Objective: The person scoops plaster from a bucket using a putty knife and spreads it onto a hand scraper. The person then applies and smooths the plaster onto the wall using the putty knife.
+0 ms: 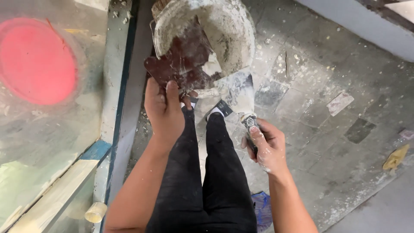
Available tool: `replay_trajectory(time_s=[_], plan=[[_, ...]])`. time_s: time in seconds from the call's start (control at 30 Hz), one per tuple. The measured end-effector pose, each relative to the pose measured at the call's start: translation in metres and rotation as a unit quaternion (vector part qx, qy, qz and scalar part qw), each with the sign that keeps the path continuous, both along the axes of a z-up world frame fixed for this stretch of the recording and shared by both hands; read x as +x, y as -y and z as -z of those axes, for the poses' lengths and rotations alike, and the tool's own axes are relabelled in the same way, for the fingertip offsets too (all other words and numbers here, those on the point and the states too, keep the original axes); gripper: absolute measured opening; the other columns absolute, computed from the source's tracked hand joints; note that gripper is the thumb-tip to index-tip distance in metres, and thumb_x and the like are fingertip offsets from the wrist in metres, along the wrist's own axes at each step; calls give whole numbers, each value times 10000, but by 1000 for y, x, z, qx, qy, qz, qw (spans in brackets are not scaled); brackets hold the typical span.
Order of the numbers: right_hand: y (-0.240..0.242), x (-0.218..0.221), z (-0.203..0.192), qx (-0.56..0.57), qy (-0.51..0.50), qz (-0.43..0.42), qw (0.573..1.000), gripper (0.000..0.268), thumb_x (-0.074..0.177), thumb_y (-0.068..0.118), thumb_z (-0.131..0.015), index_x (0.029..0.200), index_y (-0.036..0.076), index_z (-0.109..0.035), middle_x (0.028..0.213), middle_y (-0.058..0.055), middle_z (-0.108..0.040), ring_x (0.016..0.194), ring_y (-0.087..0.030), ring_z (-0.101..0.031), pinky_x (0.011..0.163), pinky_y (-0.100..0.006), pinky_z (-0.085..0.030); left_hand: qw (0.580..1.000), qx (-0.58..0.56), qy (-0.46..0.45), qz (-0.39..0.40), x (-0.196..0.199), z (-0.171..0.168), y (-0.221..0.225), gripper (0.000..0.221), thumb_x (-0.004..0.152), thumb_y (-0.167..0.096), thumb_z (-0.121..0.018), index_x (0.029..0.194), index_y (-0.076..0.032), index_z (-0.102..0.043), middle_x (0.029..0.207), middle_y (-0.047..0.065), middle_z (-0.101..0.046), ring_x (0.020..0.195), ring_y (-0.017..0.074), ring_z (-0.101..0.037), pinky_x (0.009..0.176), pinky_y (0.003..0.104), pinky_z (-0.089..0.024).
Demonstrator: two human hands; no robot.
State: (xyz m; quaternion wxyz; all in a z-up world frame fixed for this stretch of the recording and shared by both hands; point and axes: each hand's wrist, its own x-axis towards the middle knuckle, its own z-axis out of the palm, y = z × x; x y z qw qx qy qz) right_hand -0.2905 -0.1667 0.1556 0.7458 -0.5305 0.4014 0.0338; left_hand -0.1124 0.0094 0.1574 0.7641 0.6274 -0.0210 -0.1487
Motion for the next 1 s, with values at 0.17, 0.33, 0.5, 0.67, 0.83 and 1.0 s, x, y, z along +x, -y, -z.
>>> replay_trajectory(time_s=[0.17,0.33,0.5,0.67,0.83,1.0], plan=[[-6,0,18,28,54,-22,998,349,1019,222,-552,1171,-64,-683,649,-117,-631,365,-111,-469,329,-253,-328,987,133,83,32,-26,-19,2,147,1109,-33,-478,1234,38,-505,1053,122,-702,751,141,-700,572,251,-519],[-9,-4,50,41,123,-25,991,360,1042,238,-573,1093,-101,-686,675,-127,-635,403,-134,-501,365,-268,-356,954,234,172,78,-35,-19,-12,72,1096,-47,-529,1086,23,-514,859,88,-741,620,110,-663,566,248,-506],[-1,-1,55,0,195,-33,980,360,1040,237,-618,1067,-117,-683,697,-134,-618,437,-146,-489,403,-276,-336,930,271,228,102,-43,-28,-26,77,1078,-41,-559,1031,10,-526,830,91,-743,610,121,-650,565,253,-507],[7,8,25,7,234,-47,971,333,1010,209,-614,1051,-114,-688,629,-118,-601,404,-130,-475,388,-269,-328,980,158,112,52,-54,-52,-22,63,1083,-41,-539,1084,21,-547,867,86,-698,632,117,-610,551,260,-495],[10,21,-14,-15,232,-44,972,306,1010,166,-584,1069,-117,-685,660,-110,-614,420,-120,-475,389,-267,-325,1000,21,11,14,-50,-73,-12,160,1064,-51,-450,1195,-2,-528,1019,76,-681,733,112,-662,557,256,-484],[2,23,-58,-30,210,-50,976,342,1004,155,-540,1176,-102,-684,633,-93,-609,395,-107,-449,369,-264,-322,999,-4,-41,-35,-59,-95,-12,164,1061,-59,-482,1194,-23,-571,956,50,-639,706,93,-553,602,256,-488]])
